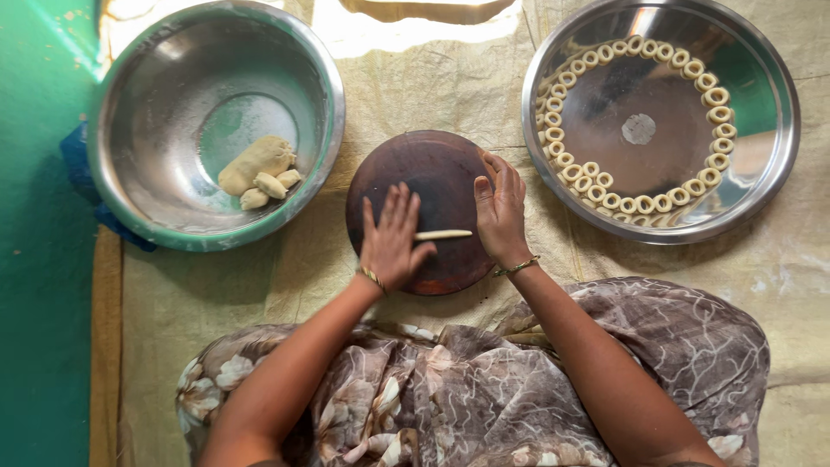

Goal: The person sits on the floor and shapes small pieces of dough into ring-shaped snacks by hand. They roll the dough into thin strips, join the ends to form rings, and place the finished rings into a metal tray. The process is repeated continuously.

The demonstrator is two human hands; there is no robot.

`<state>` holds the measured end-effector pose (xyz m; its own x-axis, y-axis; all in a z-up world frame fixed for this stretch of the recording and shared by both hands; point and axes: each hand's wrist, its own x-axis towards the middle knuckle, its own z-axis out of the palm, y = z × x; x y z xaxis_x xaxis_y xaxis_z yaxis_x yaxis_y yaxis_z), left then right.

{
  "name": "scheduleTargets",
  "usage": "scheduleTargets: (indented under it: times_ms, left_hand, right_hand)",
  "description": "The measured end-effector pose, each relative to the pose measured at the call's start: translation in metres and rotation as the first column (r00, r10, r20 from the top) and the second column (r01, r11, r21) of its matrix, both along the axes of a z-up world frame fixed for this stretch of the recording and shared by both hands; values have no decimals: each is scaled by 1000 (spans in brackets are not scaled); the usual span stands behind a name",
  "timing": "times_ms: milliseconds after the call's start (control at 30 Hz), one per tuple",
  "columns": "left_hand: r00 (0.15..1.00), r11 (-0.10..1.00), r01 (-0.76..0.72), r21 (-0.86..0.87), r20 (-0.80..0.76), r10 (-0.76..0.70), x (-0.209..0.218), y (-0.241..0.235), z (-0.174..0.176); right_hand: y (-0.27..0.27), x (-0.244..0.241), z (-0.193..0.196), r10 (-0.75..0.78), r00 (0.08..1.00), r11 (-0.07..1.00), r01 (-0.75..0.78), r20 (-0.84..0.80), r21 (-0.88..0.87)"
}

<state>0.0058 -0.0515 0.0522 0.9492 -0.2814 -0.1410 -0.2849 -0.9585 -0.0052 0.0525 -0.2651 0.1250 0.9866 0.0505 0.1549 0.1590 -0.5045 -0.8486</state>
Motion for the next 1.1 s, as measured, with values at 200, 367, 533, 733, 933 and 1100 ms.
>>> scheduleTargets:
  times_ms: [200, 367, 533, 733, 933, 1100]
  left_hand:
    - [987, 989, -134, -59, 85, 139, 102, 19, -1]
    - [961, 951, -247, -186, 75, 265, 143, 32, -7]
    - [979, 985, -159, -72, 115, 167, 128, 28, -15]
    - [993, 992, 101, 72, 46, -104, 22, 14, -4]
    - [963, 970, 225, -93, 175, -206, -53, 12, 5]
    - [913, 943, 309, -120, 314, -259, -86, 1, -2]
  right_hand:
    - [-3, 5, -1, 8, 1000, 1000, -8, -17, 17]
    - [-2, 8, -1, 22, 999, 999, -21, -28, 33]
    - [-3, 7, -2, 35, 999, 999, -35, -25, 33]
    - [0, 3, 0, 21, 1000, 1000, -21, -13, -7]
    - [3, -4, 2, 35, 999, 999, -35, -6, -18]
    - [2, -5, 1, 38, 999, 999, -38, 19, -35]
